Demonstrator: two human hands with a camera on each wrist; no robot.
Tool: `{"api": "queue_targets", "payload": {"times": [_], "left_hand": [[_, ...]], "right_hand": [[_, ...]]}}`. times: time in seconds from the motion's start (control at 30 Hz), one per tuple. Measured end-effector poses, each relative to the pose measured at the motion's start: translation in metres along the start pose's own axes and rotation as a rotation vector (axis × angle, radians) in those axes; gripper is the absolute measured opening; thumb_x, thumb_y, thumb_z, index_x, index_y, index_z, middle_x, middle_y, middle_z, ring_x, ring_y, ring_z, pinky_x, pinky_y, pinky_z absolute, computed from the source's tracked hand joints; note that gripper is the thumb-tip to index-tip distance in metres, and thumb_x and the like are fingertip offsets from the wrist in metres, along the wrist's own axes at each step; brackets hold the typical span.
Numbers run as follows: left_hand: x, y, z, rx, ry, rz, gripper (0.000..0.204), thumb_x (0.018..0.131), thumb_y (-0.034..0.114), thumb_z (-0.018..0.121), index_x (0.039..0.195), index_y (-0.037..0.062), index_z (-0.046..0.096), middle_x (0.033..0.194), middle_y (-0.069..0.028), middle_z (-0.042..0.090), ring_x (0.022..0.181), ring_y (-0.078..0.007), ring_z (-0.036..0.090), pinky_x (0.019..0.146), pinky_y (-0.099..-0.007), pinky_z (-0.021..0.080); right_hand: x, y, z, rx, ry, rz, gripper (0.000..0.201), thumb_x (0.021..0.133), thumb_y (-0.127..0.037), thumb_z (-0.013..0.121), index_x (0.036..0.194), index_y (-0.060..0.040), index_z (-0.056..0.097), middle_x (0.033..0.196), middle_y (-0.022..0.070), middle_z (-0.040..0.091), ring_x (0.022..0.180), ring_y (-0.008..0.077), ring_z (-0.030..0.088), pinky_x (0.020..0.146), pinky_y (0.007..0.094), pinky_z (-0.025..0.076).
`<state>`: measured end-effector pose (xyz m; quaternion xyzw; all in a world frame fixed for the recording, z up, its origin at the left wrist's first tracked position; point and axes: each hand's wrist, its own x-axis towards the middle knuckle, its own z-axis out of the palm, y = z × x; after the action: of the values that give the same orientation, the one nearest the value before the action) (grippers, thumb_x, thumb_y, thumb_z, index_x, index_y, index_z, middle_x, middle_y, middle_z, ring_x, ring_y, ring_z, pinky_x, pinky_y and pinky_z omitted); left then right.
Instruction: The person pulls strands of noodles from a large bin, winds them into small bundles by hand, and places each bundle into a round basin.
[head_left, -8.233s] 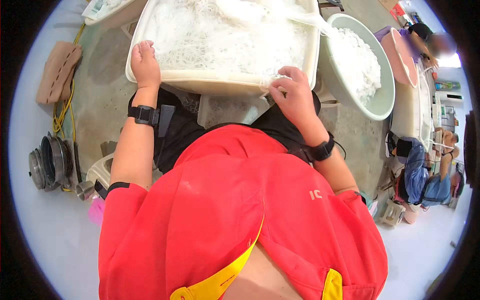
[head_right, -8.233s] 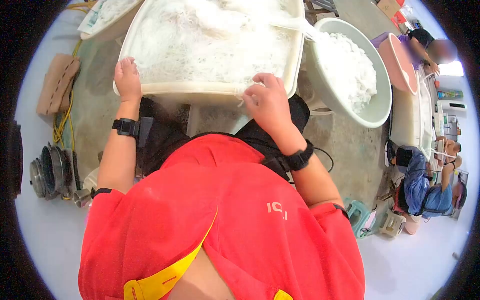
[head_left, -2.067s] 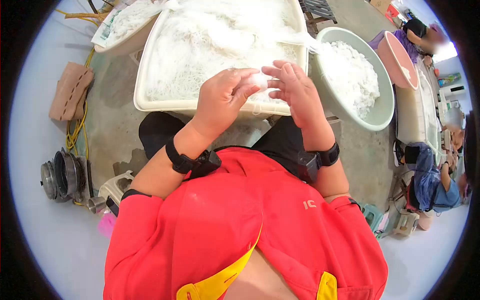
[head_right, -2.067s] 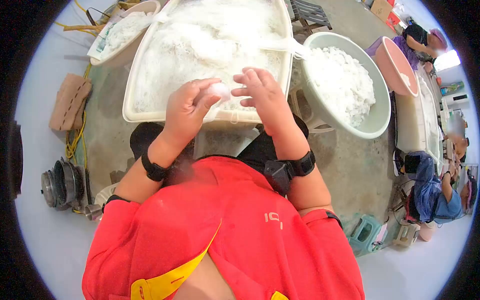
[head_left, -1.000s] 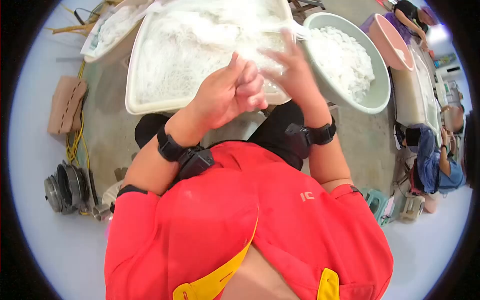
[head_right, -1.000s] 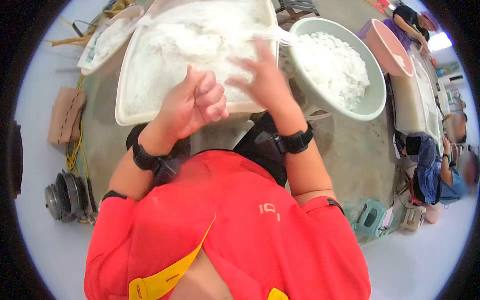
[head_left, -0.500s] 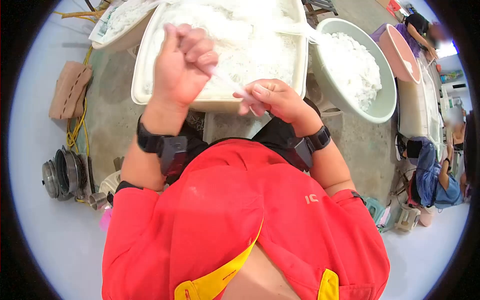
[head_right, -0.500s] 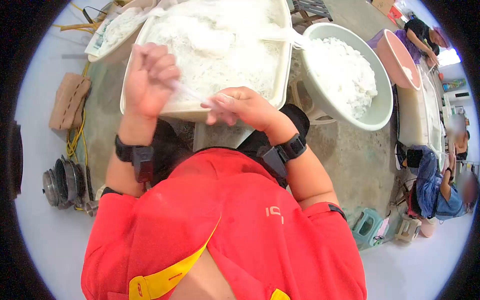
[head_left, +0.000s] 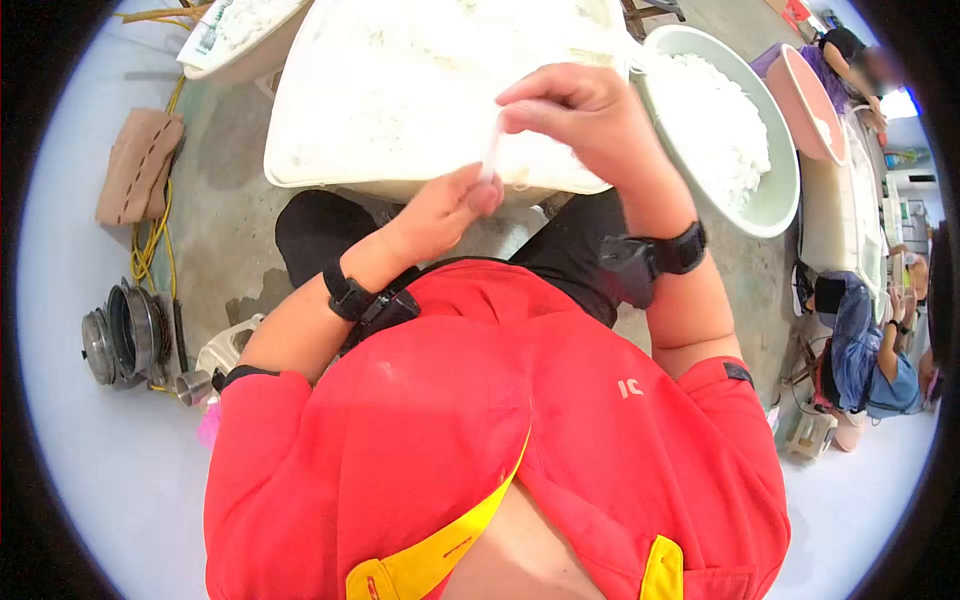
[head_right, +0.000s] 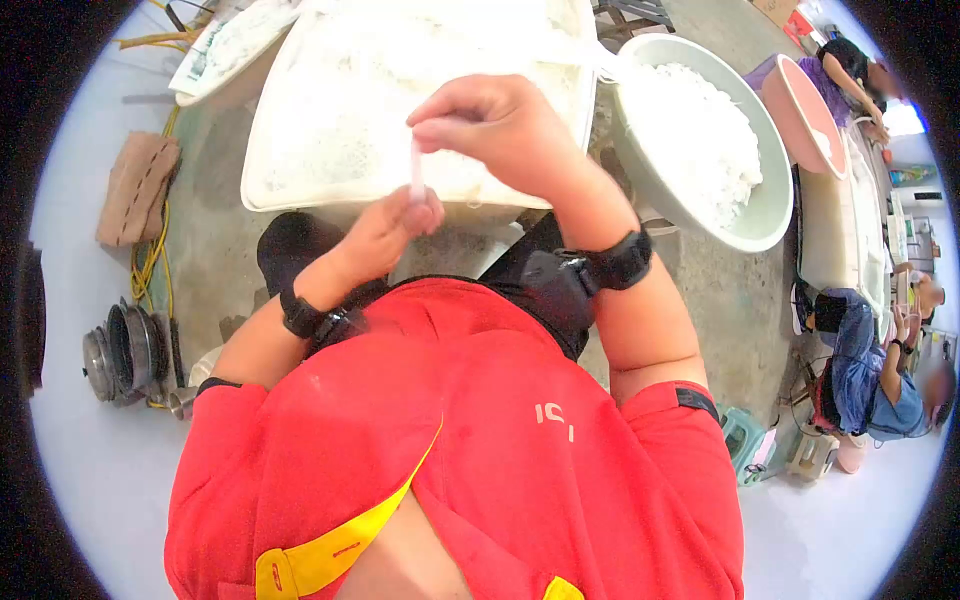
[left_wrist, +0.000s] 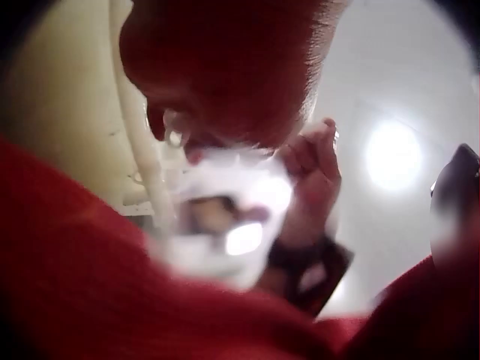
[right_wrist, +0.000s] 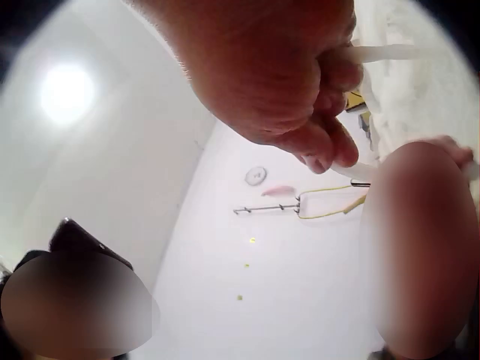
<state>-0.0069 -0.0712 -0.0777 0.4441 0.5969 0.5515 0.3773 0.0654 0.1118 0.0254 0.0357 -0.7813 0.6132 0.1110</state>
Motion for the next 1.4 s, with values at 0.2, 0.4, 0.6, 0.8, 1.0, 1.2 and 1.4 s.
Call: {"api": "queue_targets", "payload": {"times": [0.2, 0.4, 0.6, 0.8, 1.0, 1.2, 1.4], "left_hand": [[-0.009, 0.013, -0.017, 0.685, -0.268, -0.090, 0.036, 0.086, 0.023, 0.055, 0.114, 0.0015, 0.052, 0.121, -0.0181, 0.050, 0.116, -0.0293, 0.046, 0.097, -0.0367, 0.035], [0.031, 0.032, -0.012, 0.220, 0.250, 0.188, 0.030, 0.092, 0.027, 0.047, 0.102, -0.0001, 0.055, 0.090, -0.0073, 0.060, 0.085, -0.0160, 0.056, 0.078, -0.0282, 0.043], [0.021, -0.007, -0.023, -0.253, 0.285, -0.195, 0.028, 0.095, 0.033, 0.042, 0.088, 0.0068, 0.051, 0.069, 0.0025, 0.047, 0.062, -0.0093, 0.049, 0.061, -0.0231, 0.041], [0.019, -0.022, -0.035, -0.808, 0.485, -0.297, 0.022, 0.096, 0.028, 0.040, 0.088, 0.0087, 0.047, 0.066, 0.0029, 0.043, 0.065, -0.0128, 0.049, 0.063, -0.0284, 0.045], [0.017, -0.025, -0.036, -0.877, 0.483, -0.246, 0.021, 0.096, 0.027, 0.041, 0.086, 0.0089, 0.046, 0.066, 0.0018, 0.043, 0.065, -0.0138, 0.049, 0.065, -0.0297, 0.047], [0.016, -0.020, -0.034, -0.886, 0.508, -0.247, 0.021, 0.096, 0.027, 0.041, 0.085, 0.0093, 0.046, 0.065, 0.0024, 0.042, 0.064, -0.0123, 0.048, 0.063, -0.0282, 0.046], [0.017, -0.015, -0.035, -0.862, 0.387, -0.284, 0.022, 0.096, 0.029, 0.040, 0.084, 0.0108, 0.046, 0.065, 0.0034, 0.041, 0.059, -0.0096, 0.043, 0.053, -0.0242, 0.038]], "right_hand": [[-0.005, -0.009, -0.013, -0.036, -0.133, 0.068, 0.009, 0.079, -0.001, 0.063, 0.086, 0.0041, 0.064, 0.081, 0.0063, 0.064, 0.075, 0.0100, 0.060, 0.069, 0.0215, 0.048], [0.009, 0.014, -0.003, -0.208, 0.053, -0.066, 0.011, 0.079, -0.006, 0.062, 0.087, 0.0004, 0.065, 0.079, 0.0052, 0.065, 0.073, 0.0090, 0.059, 0.069, 0.0227, 0.047], [-0.003, 0.067, -0.031, -0.724, 0.463, -0.013, 0.023, 0.074, -0.026, 0.069, 0.081, -0.0044, 0.067, 0.077, 0.0129, 0.064, 0.070, 0.0245, 0.062, 0.066, 0.0325, 0.049], [-0.039, 0.104, 0.007, -0.971, 0.063, 0.072, 0.028, 0.069, -0.032, 0.070, 0.069, -0.0043, 0.067, 0.077, 0.0151, 0.061, 0.077, 0.0325, 0.058, 0.071, 0.0402, 0.046], [-0.033, 0.122, 0.001, -0.736, 0.077, 0.103, 0.024, 0.075, -0.026, 0.062, 0.072, -0.0023, 0.065, 0.077, 0.0160, 0.060, 0.077, 0.0327, 0.057, 0.071, 0.0403, 0.046], [-0.009, 0.090, -0.035, -0.159, 0.215, 0.276, 0.028, 0.088, -0.023, 0.047, 0.077, -0.0022, 0.061, 0.079, 0.0117, 0.062, 0.071, 0.0228, 0.058, 0.070, 0.0338, 0.047], [0.016, -0.033, -0.055, 0.406, 0.507, -0.128, 0.030, 0.097, -0.023, 0.038, 0.086, -0.0018, 0.056, 0.075, 0.0070, 0.057, 0.070, 0.0142, 0.059, 0.067, 0.0273, 0.050]]}}
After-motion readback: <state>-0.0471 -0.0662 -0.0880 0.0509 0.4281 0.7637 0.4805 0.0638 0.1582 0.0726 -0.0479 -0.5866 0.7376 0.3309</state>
